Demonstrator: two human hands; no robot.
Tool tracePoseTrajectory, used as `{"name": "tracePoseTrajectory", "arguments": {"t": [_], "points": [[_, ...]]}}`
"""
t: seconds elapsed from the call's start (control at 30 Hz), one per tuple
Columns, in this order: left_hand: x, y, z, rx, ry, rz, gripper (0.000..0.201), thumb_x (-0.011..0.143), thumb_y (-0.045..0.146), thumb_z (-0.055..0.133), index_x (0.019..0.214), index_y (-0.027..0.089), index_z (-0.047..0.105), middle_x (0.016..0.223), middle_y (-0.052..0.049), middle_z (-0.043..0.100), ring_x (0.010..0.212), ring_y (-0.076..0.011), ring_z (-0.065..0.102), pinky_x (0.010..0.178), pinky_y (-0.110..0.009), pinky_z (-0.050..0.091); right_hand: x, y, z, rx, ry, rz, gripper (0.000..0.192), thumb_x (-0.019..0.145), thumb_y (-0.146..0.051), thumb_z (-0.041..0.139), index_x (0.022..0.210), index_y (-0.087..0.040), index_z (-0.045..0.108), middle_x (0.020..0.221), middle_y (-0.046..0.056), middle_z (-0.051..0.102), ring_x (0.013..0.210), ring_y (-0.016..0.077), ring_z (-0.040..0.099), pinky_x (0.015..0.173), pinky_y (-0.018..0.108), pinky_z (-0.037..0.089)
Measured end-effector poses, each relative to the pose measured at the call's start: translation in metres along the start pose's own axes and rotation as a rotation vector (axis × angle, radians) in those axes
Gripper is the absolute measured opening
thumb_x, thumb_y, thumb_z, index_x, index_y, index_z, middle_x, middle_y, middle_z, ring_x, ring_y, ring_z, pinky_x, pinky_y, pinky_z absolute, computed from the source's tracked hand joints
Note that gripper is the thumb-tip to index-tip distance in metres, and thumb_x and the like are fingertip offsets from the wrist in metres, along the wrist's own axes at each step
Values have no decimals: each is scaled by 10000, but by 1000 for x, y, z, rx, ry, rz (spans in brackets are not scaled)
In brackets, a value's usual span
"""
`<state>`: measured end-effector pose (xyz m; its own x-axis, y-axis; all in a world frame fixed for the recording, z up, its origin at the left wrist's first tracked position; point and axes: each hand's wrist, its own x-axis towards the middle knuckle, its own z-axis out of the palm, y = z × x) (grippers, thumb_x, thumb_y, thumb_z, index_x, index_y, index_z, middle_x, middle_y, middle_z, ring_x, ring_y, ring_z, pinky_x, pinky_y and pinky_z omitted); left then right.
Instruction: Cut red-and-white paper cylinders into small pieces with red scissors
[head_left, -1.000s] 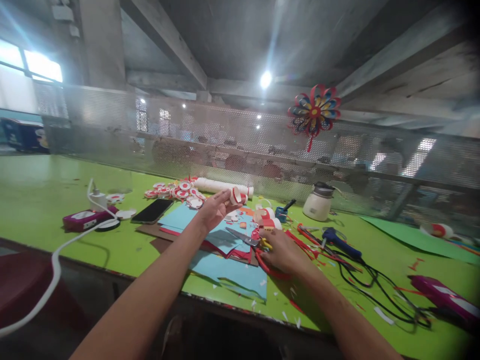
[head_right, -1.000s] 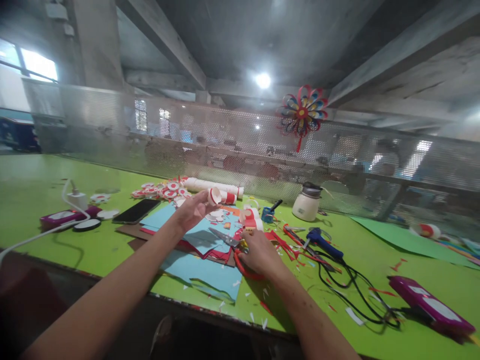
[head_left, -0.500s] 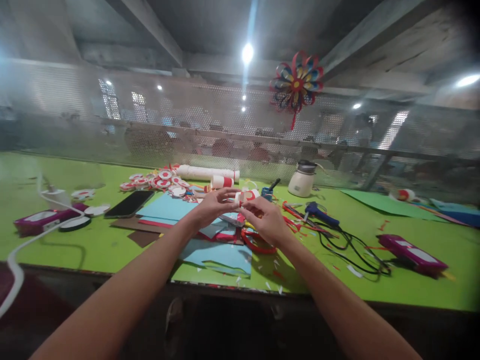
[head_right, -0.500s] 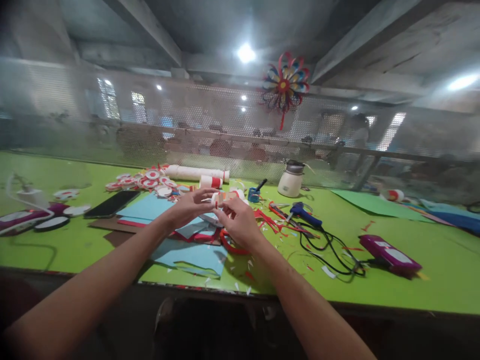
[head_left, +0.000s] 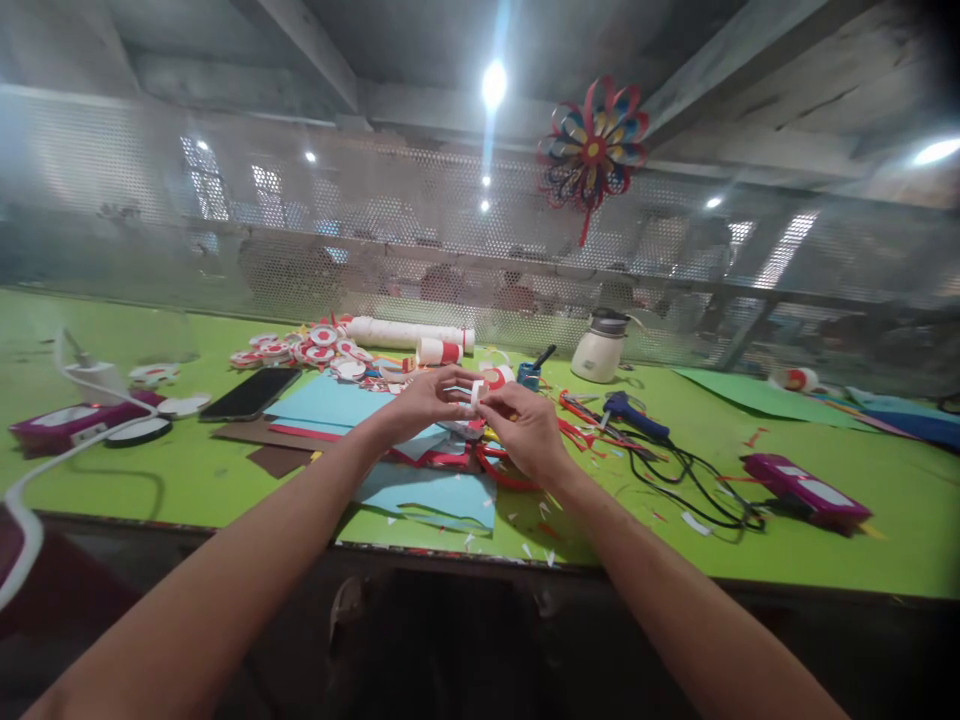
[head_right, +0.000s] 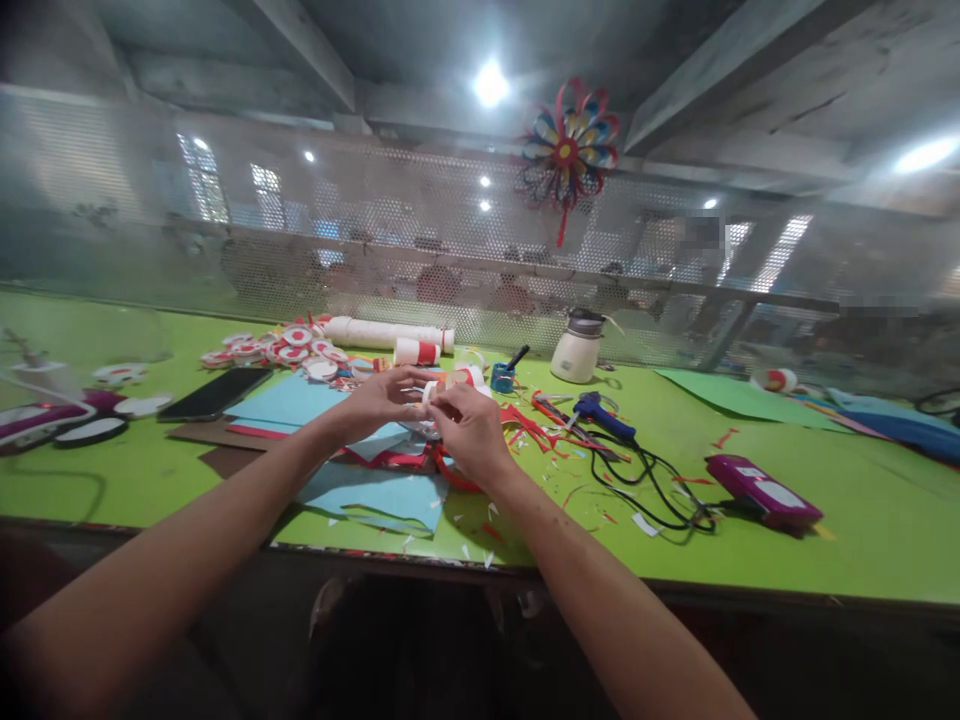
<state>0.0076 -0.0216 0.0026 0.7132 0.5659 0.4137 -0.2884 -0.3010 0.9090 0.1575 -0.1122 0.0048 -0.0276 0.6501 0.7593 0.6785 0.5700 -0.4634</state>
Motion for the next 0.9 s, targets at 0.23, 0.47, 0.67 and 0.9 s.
{"name": "tracePoseTrajectory", "arguments": {"t": [0.23, 0.47, 0.67, 0.9], "points": [[-1, -1, 1, -8, -6, 18, 455, 607, 147, 725, 1038, 169, 583, 1038, -119, 601, 917, -207, 586, 786, -378, 463, 1, 1, 0, 84, -49, 82, 94, 767, -231, 565, 711, -179, 621, 709, 34, 632, 636, 151, 558, 609, 270, 457], [1, -4, 2, 45, 3, 55, 464, 618, 151, 722, 1056, 163, 569, 1013, -104, 587, 893, -187, 576, 787, -364, 457, 3, 1, 1, 204, -49, 169, 122, 737, -255, 586, 652, -167, 594, 637, 15, 597, 572, 133, 535, 564, 249, 437], [0, -3, 3, 11, -24, 58, 470, 614, 135, 723, 1055, 170, 564, 1002, -103, 607, 941, -201, 566, 814, -364, 440, 5, 1, 0, 221, -70, 177, 119, 706, -228, 600, 612, -156, 605, 591, 2, 585, 535, 122, 518, 531, 239, 416], [-5, 12, 1, -190, -137, -88, 376, 729, 191, 622, 1102, 183, 575, 1048, -124, 599, 944, -233, 583, 815, -404, 456, 5, 1, -5, 139, -98, 131, 103, 726, -235, 599, 663, -159, 630, 633, 13, 609, 551, 120, 516, 541, 242, 421]]}}
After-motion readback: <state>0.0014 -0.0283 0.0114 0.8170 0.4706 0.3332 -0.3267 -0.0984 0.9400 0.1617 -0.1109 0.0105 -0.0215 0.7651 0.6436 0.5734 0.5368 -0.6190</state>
